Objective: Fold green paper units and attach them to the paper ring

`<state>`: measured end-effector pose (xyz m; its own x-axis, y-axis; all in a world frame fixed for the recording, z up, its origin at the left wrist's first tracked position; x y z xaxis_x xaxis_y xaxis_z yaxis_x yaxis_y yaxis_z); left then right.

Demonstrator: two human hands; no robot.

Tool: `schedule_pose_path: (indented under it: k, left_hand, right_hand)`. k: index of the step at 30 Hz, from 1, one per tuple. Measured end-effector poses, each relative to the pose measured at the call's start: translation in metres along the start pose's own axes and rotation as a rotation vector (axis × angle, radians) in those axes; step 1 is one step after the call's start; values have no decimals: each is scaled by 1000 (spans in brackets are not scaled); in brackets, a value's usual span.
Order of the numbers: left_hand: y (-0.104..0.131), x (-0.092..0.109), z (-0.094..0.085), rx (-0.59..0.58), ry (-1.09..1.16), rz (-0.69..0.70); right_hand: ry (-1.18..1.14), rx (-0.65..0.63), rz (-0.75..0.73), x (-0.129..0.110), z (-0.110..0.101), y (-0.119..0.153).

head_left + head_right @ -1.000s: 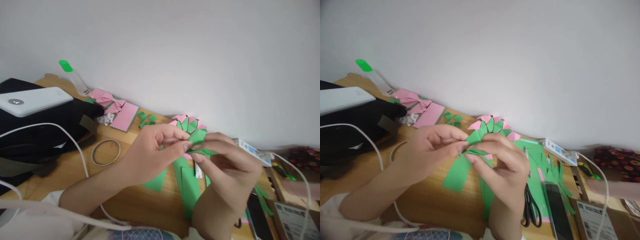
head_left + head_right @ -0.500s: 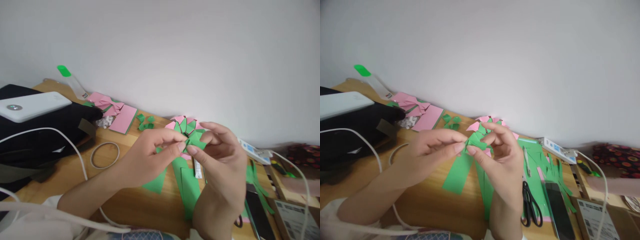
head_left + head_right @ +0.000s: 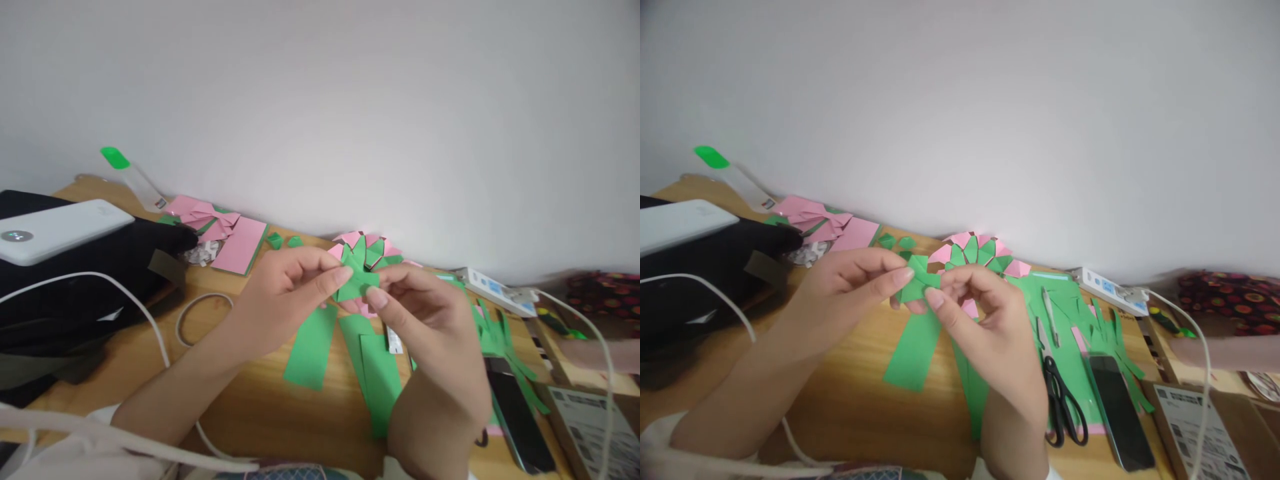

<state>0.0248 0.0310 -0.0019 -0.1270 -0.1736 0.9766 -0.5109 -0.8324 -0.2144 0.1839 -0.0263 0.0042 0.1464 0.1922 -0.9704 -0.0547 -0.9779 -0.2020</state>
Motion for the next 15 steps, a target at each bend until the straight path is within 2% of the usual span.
schedule_pose_path:
  k: [5, 9, 15]
  left_hand:
    - [3, 0, 2, 0, -124, 32]
    - [5, -1, 3, 4, -225, -5]
    - [4, -1, 4, -50, -147, -43]
  right_hand:
    - [11, -14, -4, 0, 0, -1]
    - [21, -14, -12, 1, -1, -2]
    - [16, -56, -38, 2, 0, 0]
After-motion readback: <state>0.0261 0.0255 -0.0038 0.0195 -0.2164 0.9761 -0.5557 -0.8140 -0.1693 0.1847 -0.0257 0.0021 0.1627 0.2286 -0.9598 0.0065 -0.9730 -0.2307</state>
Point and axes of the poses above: each hand's wrist, its own y-axis away from the middle knuckle, its own z-axis out of the palm, x = y × z, the point moved 2 cm from there along -y, towards the middle knuckle, and after that the axes turned 1 degree about -y, right-handed, at the moved point
